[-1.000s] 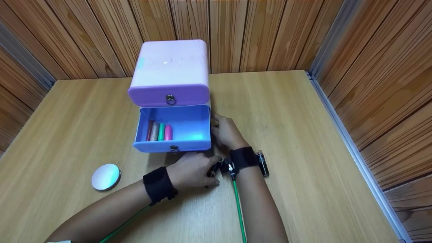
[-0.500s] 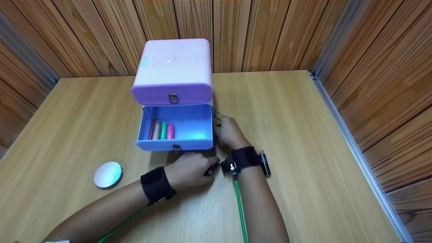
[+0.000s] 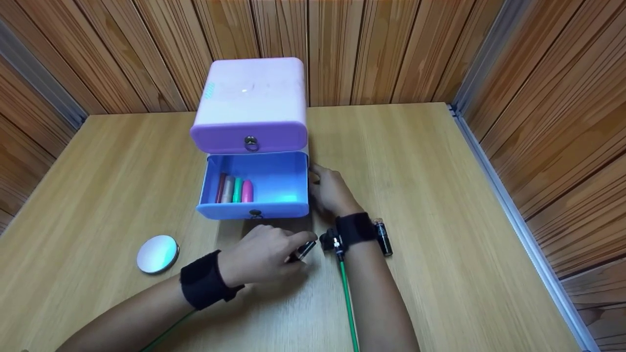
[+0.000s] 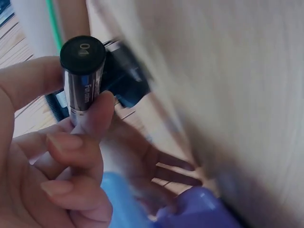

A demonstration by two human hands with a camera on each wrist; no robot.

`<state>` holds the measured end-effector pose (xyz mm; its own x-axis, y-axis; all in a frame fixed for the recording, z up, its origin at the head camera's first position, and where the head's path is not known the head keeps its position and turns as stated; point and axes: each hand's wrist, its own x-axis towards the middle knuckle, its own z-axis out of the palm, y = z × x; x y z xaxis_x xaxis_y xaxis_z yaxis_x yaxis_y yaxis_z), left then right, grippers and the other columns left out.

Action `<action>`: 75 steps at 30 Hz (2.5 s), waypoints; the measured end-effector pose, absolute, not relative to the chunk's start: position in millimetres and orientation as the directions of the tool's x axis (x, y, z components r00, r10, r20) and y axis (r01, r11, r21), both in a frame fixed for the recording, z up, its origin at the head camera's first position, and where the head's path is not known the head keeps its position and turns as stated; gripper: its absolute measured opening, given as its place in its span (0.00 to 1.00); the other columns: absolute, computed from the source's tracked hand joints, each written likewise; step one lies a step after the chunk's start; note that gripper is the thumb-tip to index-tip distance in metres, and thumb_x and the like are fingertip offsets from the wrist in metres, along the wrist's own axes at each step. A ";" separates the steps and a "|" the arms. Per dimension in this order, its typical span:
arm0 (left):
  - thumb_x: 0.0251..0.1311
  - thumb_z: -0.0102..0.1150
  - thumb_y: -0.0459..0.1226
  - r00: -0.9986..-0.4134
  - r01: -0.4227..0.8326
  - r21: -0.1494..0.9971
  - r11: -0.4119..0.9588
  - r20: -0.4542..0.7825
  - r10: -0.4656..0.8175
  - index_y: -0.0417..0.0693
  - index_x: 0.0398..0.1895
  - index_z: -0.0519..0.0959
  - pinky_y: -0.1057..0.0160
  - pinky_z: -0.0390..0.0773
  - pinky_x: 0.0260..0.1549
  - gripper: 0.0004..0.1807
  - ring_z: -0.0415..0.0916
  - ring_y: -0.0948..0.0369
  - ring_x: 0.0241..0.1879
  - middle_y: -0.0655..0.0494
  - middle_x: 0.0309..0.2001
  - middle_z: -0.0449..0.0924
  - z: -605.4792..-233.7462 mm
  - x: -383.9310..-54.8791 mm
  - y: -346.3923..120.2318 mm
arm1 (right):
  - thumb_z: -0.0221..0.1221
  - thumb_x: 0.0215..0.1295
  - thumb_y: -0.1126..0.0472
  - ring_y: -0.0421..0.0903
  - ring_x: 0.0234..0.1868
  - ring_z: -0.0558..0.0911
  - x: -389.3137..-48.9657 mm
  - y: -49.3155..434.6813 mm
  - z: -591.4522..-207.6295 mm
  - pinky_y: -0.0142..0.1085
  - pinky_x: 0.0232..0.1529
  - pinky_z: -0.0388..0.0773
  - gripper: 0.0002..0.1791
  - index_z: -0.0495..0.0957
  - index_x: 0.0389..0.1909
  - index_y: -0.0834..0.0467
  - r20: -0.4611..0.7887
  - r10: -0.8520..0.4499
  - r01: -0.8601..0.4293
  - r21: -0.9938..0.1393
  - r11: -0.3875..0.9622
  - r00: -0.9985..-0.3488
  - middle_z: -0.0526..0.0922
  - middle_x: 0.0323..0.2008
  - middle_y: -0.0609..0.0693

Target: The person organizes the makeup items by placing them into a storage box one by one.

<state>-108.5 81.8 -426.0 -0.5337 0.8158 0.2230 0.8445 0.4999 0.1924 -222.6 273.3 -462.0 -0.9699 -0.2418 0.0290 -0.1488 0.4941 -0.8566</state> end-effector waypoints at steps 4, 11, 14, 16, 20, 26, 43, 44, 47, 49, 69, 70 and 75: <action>0.55 0.67 0.43 -0.503 0.864 0.198 0.462 0.319 0.804 0.50 0.41 0.74 0.69 0.58 0.12 0.15 0.62 0.69 0.15 0.66 0.16 0.62 -414.5 -104.8 74.0 | 0.59 0.64 0.68 0.50 0.46 0.83 -221.0 272.2 -462.7 0.43 0.48 0.78 0.29 0.72 0.66 0.50 0.000 -0.243 -0.105 -0.901 0.421 -0.970 0.83 0.47 0.53; 0.58 0.62 0.39 -0.459 0.886 0.202 0.418 0.512 0.726 0.47 0.53 0.72 0.72 0.60 0.13 0.20 0.62 0.70 0.16 0.66 0.19 0.64 -387.9 -108.6 58.9 | 0.58 0.64 0.69 0.50 0.46 0.83 -220.4 271.6 -461.3 0.41 0.46 0.79 0.29 0.72 0.65 0.49 -0.008 -0.233 -0.088 -0.915 0.395 -0.972 0.83 0.48 0.54; 0.61 0.60 0.39 -0.473 0.876 0.210 0.434 0.546 0.691 0.47 0.54 0.70 0.72 0.62 0.13 0.19 0.63 0.70 0.16 0.65 0.20 0.66 -375.2 -114.3 52.4 | 0.58 0.64 0.69 0.50 0.47 0.83 -222.7 272.6 -461.3 0.41 0.48 0.78 0.26 0.74 0.64 0.52 0.037 -0.233 -0.147 -0.865 0.480 -0.972 0.82 0.52 0.54; 0.62 0.60 0.40 -0.496 0.863 0.223 0.454 0.550 0.672 0.46 0.55 0.69 0.71 0.62 0.13 0.20 0.63 0.69 0.16 0.65 0.20 0.66 -367.7 -118.6 48.1 | 0.58 0.65 0.68 0.50 0.48 0.83 -224.2 272.9 -461.6 0.41 0.50 0.77 0.23 0.76 0.61 0.54 0.059 -0.236 -0.177 -0.837 0.518 -0.970 0.81 0.54 0.54; 0.63 0.61 0.41 -0.545 0.833 0.264 0.486 0.540 0.642 0.45 0.58 0.68 0.71 0.64 0.15 0.23 0.65 0.68 0.17 0.62 0.22 0.71 -355.3 -127.9 40.3 | 0.57 0.64 0.68 0.52 0.51 0.81 -225.3 273.3 -462.2 0.43 0.53 0.75 0.24 0.75 0.62 0.56 0.068 -0.243 -0.197 -0.807 0.556 -0.968 0.79 0.57 0.55; 0.64 0.62 0.43 -0.606 0.787 0.293 0.543 0.535 0.589 0.46 0.58 0.67 0.71 0.70 0.20 0.24 0.75 0.67 0.25 0.59 0.32 0.81 -345.6 -146.9 32.5 | 0.55 0.64 0.71 0.56 0.51 0.81 -225.1 273.9 -461.4 0.44 0.50 0.77 0.26 0.72 0.64 0.58 0.037 -0.249 -0.170 -0.825 0.538 -0.968 0.77 0.58 0.58; 0.61 0.60 0.35 -0.711 0.686 0.284 0.670 0.454 0.537 0.48 0.51 0.64 0.67 0.61 0.12 0.19 0.66 0.64 0.13 0.59 0.18 0.64 -368.3 -188.3 23.0 | 0.57 0.65 0.68 0.53 0.51 0.82 -223.7 273.3 -461.8 0.42 0.49 0.78 0.30 0.68 0.69 0.56 0.018 -0.248 -0.145 -0.849 0.507 -0.969 0.79 0.56 0.57; 0.60 0.60 0.34 -0.714 0.684 0.287 0.670 0.451 0.536 0.48 0.50 0.63 0.67 0.60 0.12 0.19 0.65 0.64 0.13 0.59 0.17 0.64 -370.1 -189.2 22.4 | 0.57 0.65 0.69 0.53 0.51 0.82 -223.5 273.2 -461.8 0.42 0.49 0.78 0.29 0.68 0.68 0.56 0.023 -0.250 -0.151 -0.848 0.508 -0.968 0.79 0.56 0.56; 0.59 0.59 0.33 -0.725 0.675 0.290 0.678 0.428 0.539 0.47 0.49 0.63 0.67 0.59 0.11 0.19 0.65 0.63 0.12 0.59 0.16 0.62 -374.6 -191.0 20.9 | 0.57 0.64 0.68 0.53 0.51 0.82 -223.3 272.9 -462.0 0.42 0.49 0.78 0.29 0.69 0.68 0.57 0.031 -0.257 -0.164 -0.841 0.515 -0.966 0.78 0.57 0.56; 0.60 0.60 0.34 -0.740 0.664 0.301 0.685 0.399 0.542 0.47 0.50 0.63 0.67 0.59 0.11 0.20 0.65 0.63 0.12 0.59 0.16 0.62 -376.2 -191.7 20.5 | 0.57 0.64 0.68 0.52 0.51 0.82 -223.2 273.2 -462.3 0.42 0.49 0.78 0.29 0.69 0.67 0.56 0.033 -0.251 -0.164 -0.839 0.519 -0.967 0.79 0.57 0.56; 0.59 0.66 0.45 -0.852 0.516 0.384 0.765 0.138 0.505 0.48 0.44 0.74 0.65 0.64 0.16 0.16 0.70 0.62 0.18 0.58 0.21 0.70 -375.6 -195.8 21.8 | 0.59 0.64 0.67 0.53 0.51 0.82 -223.2 273.5 -462.7 0.43 0.49 0.78 0.29 0.70 0.67 0.54 0.021 -0.240 -0.140 -0.859 0.492 -0.970 0.79 0.57 0.55; 0.59 0.66 0.45 -0.851 0.519 0.381 0.765 0.140 0.507 0.48 0.43 0.74 0.65 0.64 0.16 0.15 0.70 0.62 0.18 0.57 0.21 0.70 -375.8 -196.1 21.7 | 0.58 0.64 0.67 0.53 0.51 0.82 -223.1 273.5 -462.7 0.43 0.49 0.78 0.29 0.70 0.67 0.54 0.022 -0.243 -0.143 -0.858 0.494 -0.970 0.79 0.57 0.55; 0.60 0.64 0.43 -0.839 0.543 0.331 0.772 0.175 0.515 0.47 0.28 0.76 0.64 0.62 0.18 0.11 0.67 0.61 0.21 0.58 0.21 0.67 -376.6 -198.6 21.8 | 0.57 0.64 0.68 0.53 0.49 0.82 -223.2 274.0 -462.6 0.43 0.48 0.79 0.29 0.69 0.68 0.55 0.032 -0.259 -0.164 -0.845 0.508 -0.965 0.80 0.55 0.56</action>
<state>-198.6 21.8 -376.6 -0.8390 0.5152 0.1748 0.5429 0.7718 0.3310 -223.2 274.0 -462.6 -0.9653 -0.2591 0.0319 -0.1644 0.5083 -0.8454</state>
